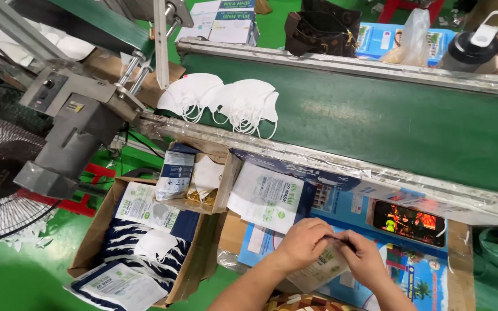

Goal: Packing face masks into plastic bags and placing them in boxes.

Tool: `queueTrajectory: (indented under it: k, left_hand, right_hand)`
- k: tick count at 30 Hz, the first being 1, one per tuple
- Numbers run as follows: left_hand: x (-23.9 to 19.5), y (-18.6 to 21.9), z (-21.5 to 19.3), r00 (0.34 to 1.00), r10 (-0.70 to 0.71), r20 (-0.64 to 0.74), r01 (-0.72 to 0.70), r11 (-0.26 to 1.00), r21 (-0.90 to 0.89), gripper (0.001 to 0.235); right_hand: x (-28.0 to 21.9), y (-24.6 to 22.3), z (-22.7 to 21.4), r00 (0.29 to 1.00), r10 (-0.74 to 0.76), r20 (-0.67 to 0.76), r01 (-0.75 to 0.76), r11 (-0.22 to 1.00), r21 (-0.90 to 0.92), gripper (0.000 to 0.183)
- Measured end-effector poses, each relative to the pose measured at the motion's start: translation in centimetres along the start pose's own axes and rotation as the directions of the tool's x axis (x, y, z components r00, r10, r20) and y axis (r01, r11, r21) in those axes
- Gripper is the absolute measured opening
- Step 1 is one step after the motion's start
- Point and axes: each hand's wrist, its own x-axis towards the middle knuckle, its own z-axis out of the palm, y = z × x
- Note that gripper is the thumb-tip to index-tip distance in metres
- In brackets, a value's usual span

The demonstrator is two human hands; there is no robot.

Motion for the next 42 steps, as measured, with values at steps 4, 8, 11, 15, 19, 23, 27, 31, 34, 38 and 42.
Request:
queueTrajectory:
  k: [4, 8, 11, 15, 19, 23, 27, 31, 34, 38, 42]
  left_hand:
    - [0.1, -0.7, -0.3, 1.0, 0.002, -0.004, -0.002, 0.995, 0.096, 0.011]
    - [2.1, -3.6, -2.2, 0.99, -0.009, -0.14, 0.021, 0.996, 0.084, 0.011]
    - [7.2, -5.8, -7.0, 0.941, 0.032, -0.336, 0.055, 0.968, 0.246, 0.033]
    - [15.6, -8.1, -12.5, 0.948, 0.046, -0.316, 0.184, 0.731, 0.657, 0.094]
    - [20.3, -11.5, -18.4, 0.847, -0.388, -0.363, 0.52, 0.466, 0.716, 0.103]
    - [19.1, -17.6, -20.4, 0.792, -0.457, -0.405, 0.6, 0.462, 0.653, 0.061]
    - [16.5, -11.4, -16.9, 0.956, -0.219, -0.193, 0.207, 0.975, -0.081, 0.046]
    - [8.9, -6.5, -10.0, 0.913, -0.369, 0.172, 0.403, 0.759, -0.51, 0.043]
    - [5.4, -5.3, -5.7, 0.902, -0.275, 0.332, 0.417, 0.755, -0.506, 0.037]
    - [2.8, -6.4, -1.6, 0.834, -0.433, 0.342, 0.548, 0.725, -0.417, 0.034]
    - [1.7, -7.0, -1.5, 0.808, -0.559, 0.185, 0.501, 0.487, -0.716, 0.039]
  right_hand:
    - [0.4, 0.2, -0.8, 0.997, 0.07, 0.021, -0.071, 0.997, 0.027, 0.019]
    - [0.8, 1.2, -3.0, 0.997, 0.053, 0.063, -0.046, 0.994, -0.1, 0.018]
    - [1.4, -0.8, -4.7, 0.934, 0.252, -0.255, -0.156, 0.926, 0.344, 0.026]
    - [1.7, -1.5, -4.2, 0.861, 0.431, -0.269, -0.032, 0.575, 0.817, 0.032]
    - [-0.1, 3.9, -1.2, 0.907, 0.404, -0.116, -0.185, 0.633, 0.752, 0.037]
    - [-1.4, 5.4, -1.4, 0.93, 0.367, 0.004, -0.281, 0.704, 0.652, 0.036]
    - [-0.5, 2.5, -3.0, 0.97, 0.243, 0.005, -0.219, 0.865, 0.451, 0.04]
    - [2.8, -4.6, -4.3, 0.996, 0.085, -0.021, -0.06, 0.84, 0.539, 0.07]
    - [2.8, -5.9, -4.0, 0.991, -0.133, 0.021, 0.078, 0.695, 0.715, 0.068]
    - [1.8, -5.6, -2.9, 0.977, 0.164, 0.135, -0.21, 0.845, 0.493, 0.072]
    - [0.5, -0.1, -1.9, 0.945, 0.238, 0.225, -0.318, 0.83, 0.458, 0.041]
